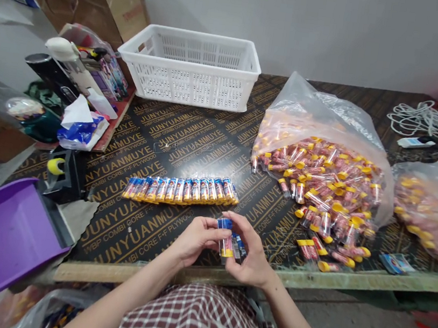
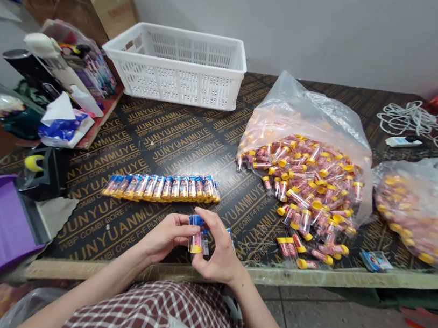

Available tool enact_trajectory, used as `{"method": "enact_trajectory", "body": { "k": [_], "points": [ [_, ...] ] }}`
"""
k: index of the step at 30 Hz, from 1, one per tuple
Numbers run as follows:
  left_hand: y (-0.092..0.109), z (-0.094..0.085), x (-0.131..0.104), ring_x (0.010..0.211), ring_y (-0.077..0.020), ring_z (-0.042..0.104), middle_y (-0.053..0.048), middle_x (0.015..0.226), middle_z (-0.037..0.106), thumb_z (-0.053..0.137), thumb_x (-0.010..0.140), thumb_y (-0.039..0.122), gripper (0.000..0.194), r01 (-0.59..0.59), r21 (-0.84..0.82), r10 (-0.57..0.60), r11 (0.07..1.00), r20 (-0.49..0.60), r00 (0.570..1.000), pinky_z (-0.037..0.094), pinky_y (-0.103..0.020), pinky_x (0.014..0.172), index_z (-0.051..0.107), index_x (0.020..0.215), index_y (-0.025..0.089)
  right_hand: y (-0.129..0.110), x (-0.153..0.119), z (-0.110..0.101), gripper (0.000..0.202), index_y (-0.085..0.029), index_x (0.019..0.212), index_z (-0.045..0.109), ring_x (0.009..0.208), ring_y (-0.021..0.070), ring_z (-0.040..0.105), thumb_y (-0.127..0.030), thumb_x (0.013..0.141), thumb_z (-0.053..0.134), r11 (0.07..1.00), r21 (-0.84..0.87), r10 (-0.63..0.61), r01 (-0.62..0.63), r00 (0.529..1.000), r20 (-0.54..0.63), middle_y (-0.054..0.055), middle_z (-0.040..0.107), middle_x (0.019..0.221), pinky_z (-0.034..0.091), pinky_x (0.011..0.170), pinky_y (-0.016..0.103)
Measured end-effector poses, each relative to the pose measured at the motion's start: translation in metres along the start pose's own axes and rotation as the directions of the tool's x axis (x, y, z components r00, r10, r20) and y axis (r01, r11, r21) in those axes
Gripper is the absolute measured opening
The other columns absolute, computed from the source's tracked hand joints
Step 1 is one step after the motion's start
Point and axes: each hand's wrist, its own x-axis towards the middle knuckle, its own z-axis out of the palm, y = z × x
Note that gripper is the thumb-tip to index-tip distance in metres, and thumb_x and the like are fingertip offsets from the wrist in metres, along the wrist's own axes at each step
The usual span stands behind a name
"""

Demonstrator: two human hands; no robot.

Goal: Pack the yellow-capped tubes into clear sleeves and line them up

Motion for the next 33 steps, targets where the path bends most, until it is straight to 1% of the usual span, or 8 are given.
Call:
{"method": "enact_trajectory", "body": {
  "k": [11, 14, 18, 21, 23, 27, 29, 33],
  "points": [
    [0.004, -0.002, -0.001, 0.06, -0.0094, 0.059, -0.004, 0.071, 0.066, 0.079, 0.061, 0.027, 0.028, -0.038, -0.014, 0.037, 0.999, -0.026, 0.999, 0.046, -0.022, 0.061, 0.071, 0.081, 0.009, -0.003, -0.001, -0.002, 0.081, -0.024, 0.14, 0.028, 0.124, 0.0281, 0.043, -0.011, 0.065, 0.056, 0.999, 0.047, 0.025, -0.023, 0.998, -0.054, 0.011, 0.038, 0.138, 0.041, 0.102, 0.046],
    [0.008, -0.005, -0.001, 0.057, -0.0088, 0.057, -0.003, 0.068, 0.065, 0.079, 0.061, 0.028, 0.026, -0.078, -0.01, 0.077, 0.997, -0.065, 0.995, 0.046, -0.022, 0.06, 0.07, 0.077, 0.009, -0.005, 0.001, -0.001, 0.073, -0.024, 0.14, 0.026, 0.093, 0.0188, 0.06, -0.016, 0.074, 0.056, 0.983, 0.077, 0.175, -0.17, 0.982, -0.07, 0.007, 0.059, 0.106, 0.05, 0.087, 0.037],
    [0.018, -0.013, -0.004, 0.062, -0.0112, 0.059, -0.004, 0.072, 0.066, 0.08, 0.058, 0.028, 0.029, -0.134, 0.05, 0.138, 0.99, -0.088, 0.987, 0.047, -0.026, 0.067, 0.069, 0.079, 0.01, -0.003, 0.004, 0.003, 0.059, -0.024, 0.138, 0.032, 0.067, 0.0122, 0.06, -0.023, 0.083, 0.055, 0.92, 0.158, 0.374, -0.359, 0.924, -0.083, -0.002, 0.061, 0.073, 0.052, 0.072, 0.027],
    [0.044, -0.037, -0.013, 0.063, -0.0129, 0.059, -0.005, 0.069, 0.066, 0.078, 0.06, 0.03, 0.026, -0.234, 0.195, 0.266, 0.953, -0.159, 0.951, 0.046, -0.027, 0.07, 0.069, 0.074, 0.01, 0.003, 0.005, -0.002, 0.06, -0.023, 0.137, 0.036, 0.07, 0.0132, 0.063, -0.032, 0.082, 0.06, 0.899, 0.177, 0.43, -0.4, 0.881, -0.196, 0.0, 0.063, 0.076, 0.053, 0.071, 0.026],
    [0.067, -0.063, -0.022, 0.061, -0.0135, 0.058, -0.004, 0.067, 0.066, 0.077, 0.06, 0.033, 0.027, -0.286, 0.362, 0.396, 0.887, -0.277, 0.875, 0.045, -0.027, 0.067, 0.068, 0.074, 0.011, 0.008, 0.003, -0.009, 0.062, -0.024, 0.136, 0.038, 0.072, 0.0138, 0.064, -0.035, 0.08, 0.062, 0.901, 0.141, 0.434, -0.411, 0.86, -0.268, 0.001, 0.064, 0.079, 0.054, 0.071, 0.026],
    [0.105, -0.129, -0.035, 0.056, -0.0137, 0.053, 0.001, 0.06, 0.06, 0.08, 0.052, 0.037, 0.042, -0.06, 0.795, 0.676, 0.604, -0.471, 0.567, 0.04, -0.025, 0.058, 0.067, 0.086, 0.015, 0.015, -0.001, -0.019, 0.063, -0.026, 0.136, 0.04, 0.073, 0.0147, 0.064, -0.04, 0.079, 0.062, 0.899, 0.068, 0.43, -0.433, 0.842, -0.326, 0.002, 0.065, 0.082, 0.055, 0.072, 0.028],
    [0.112, -0.157, -0.035, 0.056, -0.0152, 0.053, 0.001, 0.058, 0.059, 0.078, 0.054, 0.041, 0.044, 0.157, 0.872, 0.698, 0.463, -0.468, 0.542, 0.038, -0.025, 0.057, 0.066, 0.087, 0.015, 0.015, -0.001, -0.02, 0.062, -0.026, 0.136, 0.04, 0.074, 0.0147, 0.064, -0.042, 0.079, 0.062, 0.897, 0.055, 0.43, -0.438, 0.842, -0.326, 0.002, 0.065, 0.082, 0.055, 0.074, 0.028],
    [0.115, -0.187, -0.03, 0.065, -0.0205, 0.059, -0.005, 0.067, 0.065, 0.073, 0.059, 0.049, 0.046, 0.365, 0.888, 0.642, 0.279, -0.455, 0.617, 0.037, -0.027, 0.059, 0.068, 0.09, 0.015, 0.014, -0.001, -0.017, 0.058, -0.025, 0.134, 0.043, 0.074, 0.0139, 0.064, -0.042, 0.081, 0.06, 0.902, 0.009, 0.414, -0.432, 0.857, -0.307, 0.002, 0.064, 0.082, 0.054, 0.073, 0.026]
  ]
}}
